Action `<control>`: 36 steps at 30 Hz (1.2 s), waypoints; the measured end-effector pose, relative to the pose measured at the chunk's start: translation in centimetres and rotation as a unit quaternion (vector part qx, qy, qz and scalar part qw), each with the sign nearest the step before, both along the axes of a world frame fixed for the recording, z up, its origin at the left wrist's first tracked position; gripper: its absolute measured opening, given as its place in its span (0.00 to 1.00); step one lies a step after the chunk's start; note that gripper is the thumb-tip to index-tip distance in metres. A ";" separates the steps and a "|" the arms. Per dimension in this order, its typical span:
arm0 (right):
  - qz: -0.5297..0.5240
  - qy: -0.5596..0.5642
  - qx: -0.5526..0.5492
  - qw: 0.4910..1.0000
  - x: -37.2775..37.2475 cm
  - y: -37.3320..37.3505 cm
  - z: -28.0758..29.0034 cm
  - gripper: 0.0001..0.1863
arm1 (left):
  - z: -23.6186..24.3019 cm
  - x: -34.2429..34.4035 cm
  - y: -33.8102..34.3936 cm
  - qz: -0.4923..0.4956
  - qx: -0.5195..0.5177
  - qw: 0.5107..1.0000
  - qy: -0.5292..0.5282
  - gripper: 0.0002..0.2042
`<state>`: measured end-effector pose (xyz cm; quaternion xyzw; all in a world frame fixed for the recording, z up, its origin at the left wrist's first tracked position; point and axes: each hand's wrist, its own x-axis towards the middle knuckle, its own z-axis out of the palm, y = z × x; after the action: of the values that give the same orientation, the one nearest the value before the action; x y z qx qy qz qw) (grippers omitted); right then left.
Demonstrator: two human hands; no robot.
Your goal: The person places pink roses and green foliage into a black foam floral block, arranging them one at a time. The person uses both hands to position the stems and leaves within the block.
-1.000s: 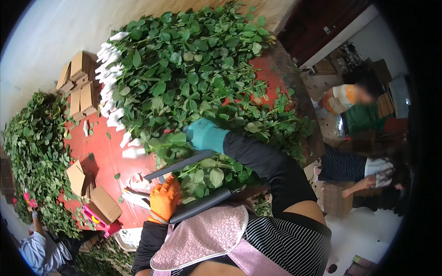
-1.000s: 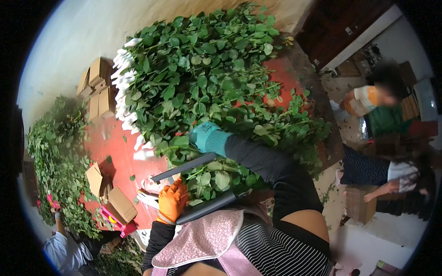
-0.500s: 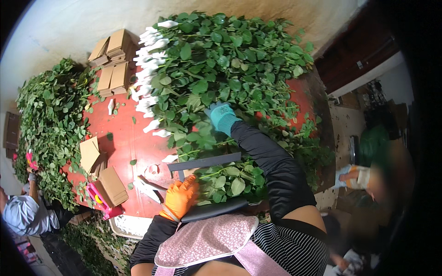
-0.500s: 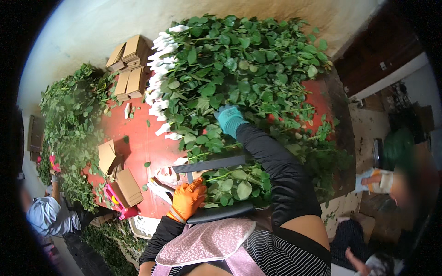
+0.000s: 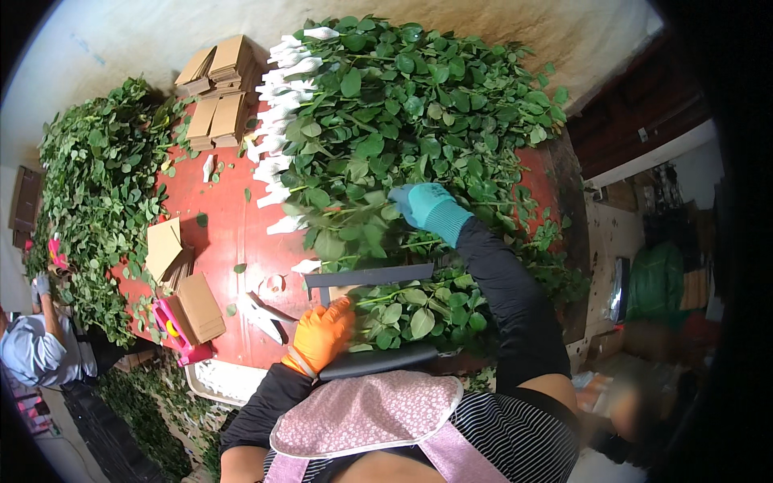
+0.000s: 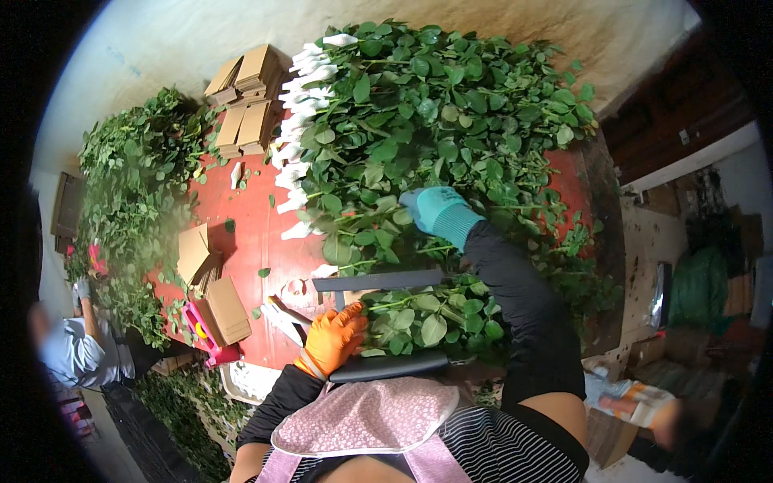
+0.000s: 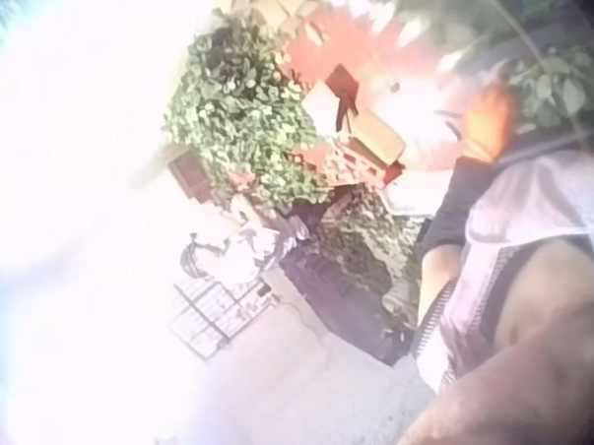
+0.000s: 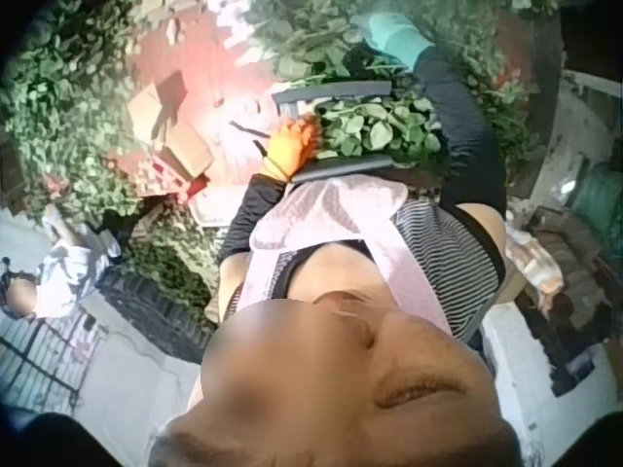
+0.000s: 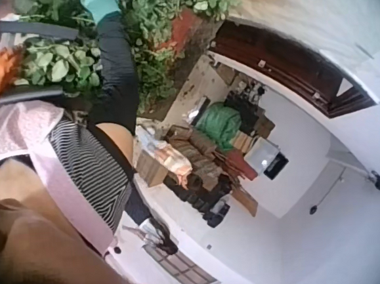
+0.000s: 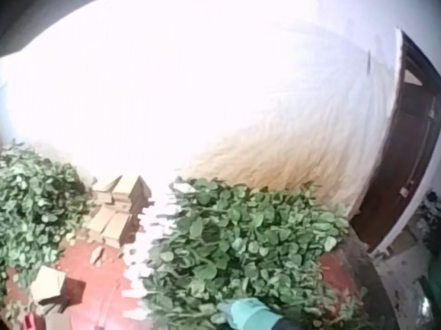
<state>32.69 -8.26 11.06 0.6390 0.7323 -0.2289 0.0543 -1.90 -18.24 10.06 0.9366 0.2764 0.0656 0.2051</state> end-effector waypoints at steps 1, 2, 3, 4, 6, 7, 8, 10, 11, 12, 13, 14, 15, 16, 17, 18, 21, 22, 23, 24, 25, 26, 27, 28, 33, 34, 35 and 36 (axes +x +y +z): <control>-0.020 0.005 -0.037 0.999 0.6 -0.4 0.6 0.18 | 0.0 0.1 0.0 -0.002 0.001 1.000 0.011 0.20; -0.014 0.014 -0.012 1.000 1.2 -1.2 1.6 0.18 | 0.0 0.1 0.2 -0.008 -0.003 1.000 0.005 0.21; -0.064 0.053 -0.046 0.995 1.7 -1.6 2.4 0.18 | -0.2 0.1 0.1 -0.012 -0.008 1.000 -0.001 0.20; -0.110 0.093 -0.075 0.987 2.1 -1.5 3.6 0.18 | -0.4 0.2 0.2 -0.012 -0.008 1.000 -0.006 0.20; 0.034 -0.010 0.157 0.987 1.3 -2.8 7.1 0.17 | -0.7 -0.5 0.1 -0.005 0.010 1.000 -0.013 0.18; 0.030 -0.009 0.197 0.980 0.5 -3.8 9.0 0.18 | -1.2 -0.6 0.1 -0.010 -0.003 1.000 -0.014 0.18; 0.032 0.002 0.236 0.971 -0.6 -4.8 10.7 0.18 | -1.7 -1.0 0.1 -0.017 0.023 0.999 -0.014 0.20; 0.073 0.012 0.297 0.952 -2.4 -7.6 13.7 0.21 | -1.3 -0.7 0.0 -0.012 0.005 1.000 0.010 0.22; 0.098 0.010 0.313 0.945 -2.9 -9.1 13.9 0.20 | -1.4 -0.8 0.1 -0.022 0.001 1.000 0.022 0.25; 0.129 0.000 0.297 0.946 -4.1 -10.1 14.6 0.19 | -6.3 -2.3 -0.6 -0.055 -0.054 0.995 -0.068 0.21; 0.147 -0.025 0.276 0.950 -4.6 -11.4 14.4 0.18 | -6.5 -2.7 -0.8 -0.046 -0.171 0.980 -0.091 0.22; 0.162 -0.054 0.256 0.952 -5.0 -12.5 14.2 0.18 | -6.3 -2.8 -0.5 -0.042 -0.284 0.951 -0.117 0.23; 0.159 -0.050 0.250 0.954 -5.0 -13.4 13.4 0.17 | -6.0 -2.8 -0.4 -0.038 -0.392 0.908 -0.144 0.23; 0.154 -0.046 0.243 0.957 -4.7 -14.2 12.3 0.16 | -4.7 -2.6 -0.4 -0.024 -0.285 0.954 -0.095 0.23; 0.137 -0.038 0.226 0.964 -4.5 -14.9 11.2 0.17 | -2.8 -2.0 -0.3 -0.011 -0.174 0.984 -0.043 0.23; 0.130 -0.066 0.198 0.969 -3.8 -15.6 9.4 0.17 | -1.8 -1.8 -0.3 0.007 -0.058 0.998 0.017 0.24; 0.091 -0.116 0.133 0.980 -0.6 -17.4 3.0 0.16 | -1.2 -1.5 -0.2 0.024 -0.171 0.985 -0.012 0.22; 0.072 -0.136 0.107 0.982 0.5 -17.7 0.9 0.15 | -0.7 -1.5 -0.2 0.035 -0.187 0.980 -0.053 0.22; 0.054 -0.152 0.081 0.984 0.6 -17.5 0.3 0.15 | -0.5 -1.5 -0.2 0.029 -0.194 0.979 -0.059 0.22; 0.061 -0.167 0.066 0.982 0.7 -17.5 -0.1 0.16 | -0.4 -1.6 -0.2 0.029 -0.186 0.981 -0.051 0.21; 0.068 -0.181 0.050 0.980 0.2 -17.1 0.2 0.17 | -0.4 -1.6 -0.2 0.030 -0.178 0.983 -0.041 0.21; 0.075 -0.195 0.035 0.977 -0.4 -16.8 0.5 0.18 | -0.4 -1.6 -0.1 0.029 -0.170 0.984 -0.031 0.21; 0.087 -0.204 0.071 0.972 -0.9 -16.9 1.4 0.19 | -0.5 -1.6 -0.1 0.029 -0.171 0.984 -0.037 0.21; 0.105 -0.211 0.109 0.966 -2.6 -16.5 4.0 0.19 | -0.7 -1.8 -0.2 0.034 -0.170 0.984 -0.042 0.21; 0.117 -0.126 -0.024 0.985 -10.1 -15.1 7.4 0.22 | -1.1 -1.7 -0.4 0.032 -0.169 0.984 -0.043 0.21; 0.128 -0.135 -0.062 0.981 -11.6 -14.8 6.9 0.23 | -0.9 -1.7 -0.4 0.028 -0.163 0.986 -0.028 0.21; 0.111 -0.091 -0.057 0.988 -13.0 -14.6 7.9 0.25 | -0.9 -1.8 -0.4 0.026 -0.156 0.987 -0.013 0.21; 0.093 -0.080 -0.112 0.986 -13.8 -13.3 8.5 0.27 | -0.9 -1.8 -0.1 0.036 -0.164 0.985 -0.029 0.21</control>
<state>18.84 -21.51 19.55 0.5746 0.7515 -0.2514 0.2048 -3.66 -18.36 9.14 0.8774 0.3106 0.0539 0.3616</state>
